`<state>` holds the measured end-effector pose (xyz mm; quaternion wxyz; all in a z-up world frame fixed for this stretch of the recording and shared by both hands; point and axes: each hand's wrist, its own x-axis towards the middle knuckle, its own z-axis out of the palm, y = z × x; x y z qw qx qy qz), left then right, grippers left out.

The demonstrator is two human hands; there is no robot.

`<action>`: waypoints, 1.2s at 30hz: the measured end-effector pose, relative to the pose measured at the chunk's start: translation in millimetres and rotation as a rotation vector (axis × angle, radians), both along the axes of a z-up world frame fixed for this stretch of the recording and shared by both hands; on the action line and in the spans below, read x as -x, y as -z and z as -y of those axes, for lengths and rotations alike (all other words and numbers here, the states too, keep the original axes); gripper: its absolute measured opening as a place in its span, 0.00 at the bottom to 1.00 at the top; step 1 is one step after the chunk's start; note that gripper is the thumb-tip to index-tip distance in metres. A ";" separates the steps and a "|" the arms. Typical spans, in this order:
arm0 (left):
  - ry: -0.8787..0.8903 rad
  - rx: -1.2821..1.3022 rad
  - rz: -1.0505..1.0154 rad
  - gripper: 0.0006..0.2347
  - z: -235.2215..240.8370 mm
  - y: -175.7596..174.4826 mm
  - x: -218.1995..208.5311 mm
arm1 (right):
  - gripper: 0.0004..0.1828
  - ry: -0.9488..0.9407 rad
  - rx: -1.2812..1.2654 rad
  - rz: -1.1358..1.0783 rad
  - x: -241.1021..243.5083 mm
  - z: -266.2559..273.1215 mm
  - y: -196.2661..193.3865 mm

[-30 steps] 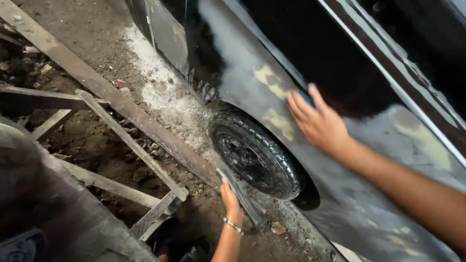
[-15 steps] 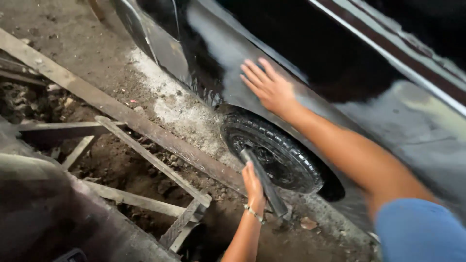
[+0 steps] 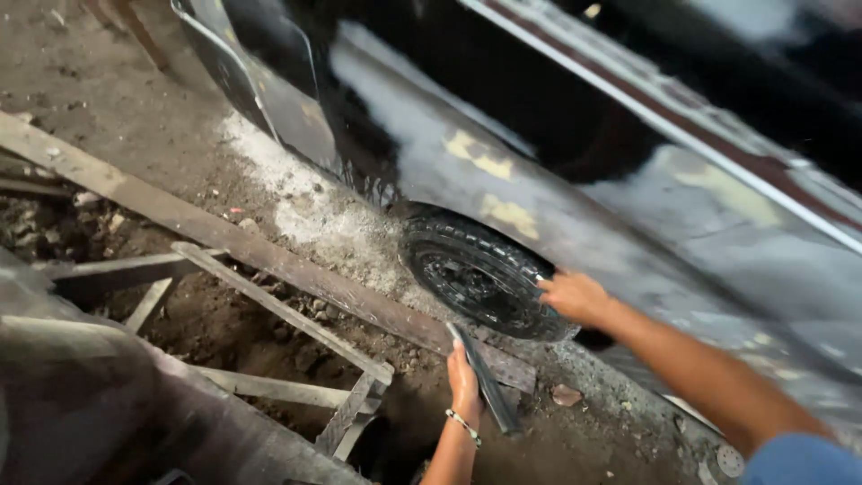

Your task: Sanding a car body panel using a sanding block and water.

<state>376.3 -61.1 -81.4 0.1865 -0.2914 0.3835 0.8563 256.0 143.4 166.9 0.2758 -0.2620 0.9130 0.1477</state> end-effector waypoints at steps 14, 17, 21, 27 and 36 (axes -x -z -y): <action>0.290 -0.034 0.184 0.19 -15.5 -24.1 -34.5 | 0.14 1.567 1.447 0.075 -192.4 119.7 -13.5; 0.344 -0.183 0.134 0.21 -32.0 -31.4 11.0 | 0.20 1.390 1.221 -0.118 -147.2 108.0 -11.2; 0.509 0.367 -0.257 0.31 -106.8 -61.1 146.7 | 0.29 0.783 0.957 -0.816 -23.4 57.2 -44.5; 0.026 0.186 0.261 0.40 -118.9 -260.6 239.9 | 0.21 0.918 0.882 -0.610 44.9 114.8 -293.7; 0.106 -0.286 -0.131 0.28 -21.5 -207.3 224.1 | 0.20 0.716 1.193 -0.503 -1.1 47.3 -201.5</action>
